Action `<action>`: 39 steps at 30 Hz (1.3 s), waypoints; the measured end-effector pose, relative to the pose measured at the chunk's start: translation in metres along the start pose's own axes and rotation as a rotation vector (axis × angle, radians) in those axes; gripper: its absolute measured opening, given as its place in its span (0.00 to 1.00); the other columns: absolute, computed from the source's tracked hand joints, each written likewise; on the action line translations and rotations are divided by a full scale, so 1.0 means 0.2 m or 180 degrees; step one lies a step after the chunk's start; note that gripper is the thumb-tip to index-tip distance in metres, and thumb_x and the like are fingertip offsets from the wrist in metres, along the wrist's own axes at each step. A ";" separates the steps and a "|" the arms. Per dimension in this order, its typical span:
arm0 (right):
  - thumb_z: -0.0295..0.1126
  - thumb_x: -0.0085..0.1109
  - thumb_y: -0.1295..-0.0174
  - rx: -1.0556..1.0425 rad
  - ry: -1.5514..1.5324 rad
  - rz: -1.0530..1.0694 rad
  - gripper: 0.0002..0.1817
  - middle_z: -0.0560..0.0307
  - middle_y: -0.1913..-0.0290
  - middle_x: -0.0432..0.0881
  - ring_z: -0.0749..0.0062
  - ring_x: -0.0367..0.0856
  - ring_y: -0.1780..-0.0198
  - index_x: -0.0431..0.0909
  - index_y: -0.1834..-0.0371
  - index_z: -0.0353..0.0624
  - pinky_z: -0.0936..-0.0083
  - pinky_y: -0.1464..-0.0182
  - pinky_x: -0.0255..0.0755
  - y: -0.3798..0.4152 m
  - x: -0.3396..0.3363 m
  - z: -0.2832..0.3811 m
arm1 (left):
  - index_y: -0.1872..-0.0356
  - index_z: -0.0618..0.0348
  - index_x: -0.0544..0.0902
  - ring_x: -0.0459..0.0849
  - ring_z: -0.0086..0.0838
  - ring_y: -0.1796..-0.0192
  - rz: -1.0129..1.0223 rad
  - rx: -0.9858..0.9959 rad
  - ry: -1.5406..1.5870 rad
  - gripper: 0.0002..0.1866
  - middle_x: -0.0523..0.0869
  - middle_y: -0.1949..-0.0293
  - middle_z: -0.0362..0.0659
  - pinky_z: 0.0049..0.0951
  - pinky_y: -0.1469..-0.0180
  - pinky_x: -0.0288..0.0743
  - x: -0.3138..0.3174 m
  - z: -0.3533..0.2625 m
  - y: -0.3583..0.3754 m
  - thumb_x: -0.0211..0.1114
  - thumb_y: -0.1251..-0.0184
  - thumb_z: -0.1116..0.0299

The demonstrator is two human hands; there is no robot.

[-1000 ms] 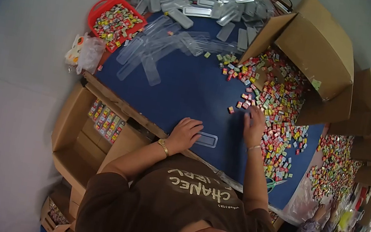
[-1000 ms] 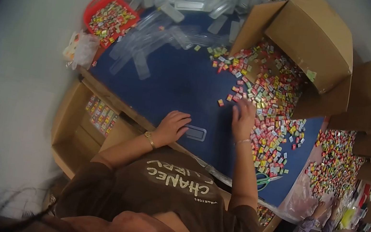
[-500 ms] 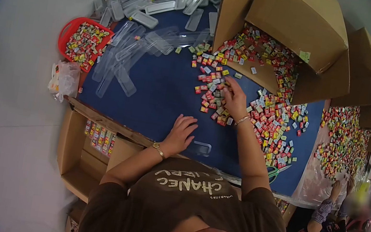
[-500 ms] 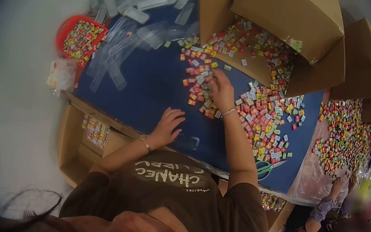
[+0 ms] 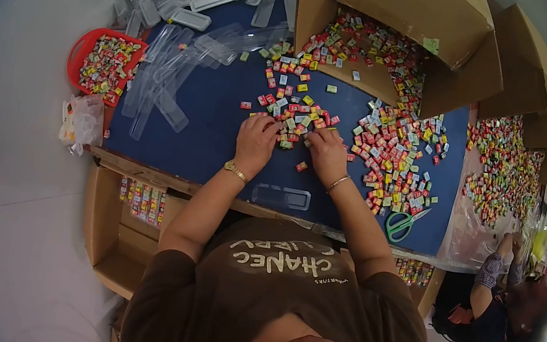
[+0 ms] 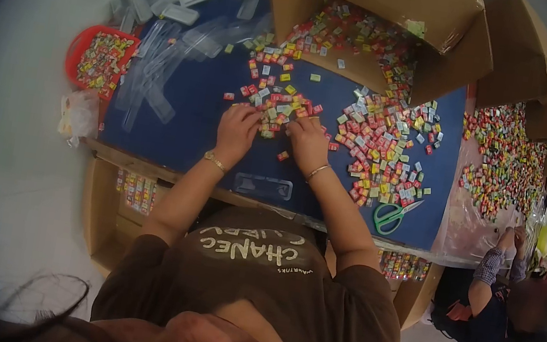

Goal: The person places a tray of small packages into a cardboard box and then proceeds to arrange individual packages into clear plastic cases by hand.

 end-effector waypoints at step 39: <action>0.27 0.65 0.45 0.0046 -0.0011 0.0425 0.12 0.55 0.58 0.80 0.58 0.81 0.53 0.81 0.57 0.46 0.64 0.56 0.78 0.14 -0.07 -0.05 | 0.57 0.59 0.83 0.82 0.39 0.52 0.0379 0.0269 0.0070 0.12 0.83 0.55 0.43 0.36 0.54 0.80 0.05 -0.14 0.07 0.68 0.43 0.74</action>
Point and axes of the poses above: each hand's wrist, its own y-axis away from the middle knuckle, its own x-axis out of the palm, z = x × y, the point moved 3 cm from there along -y, towards the middle knuckle
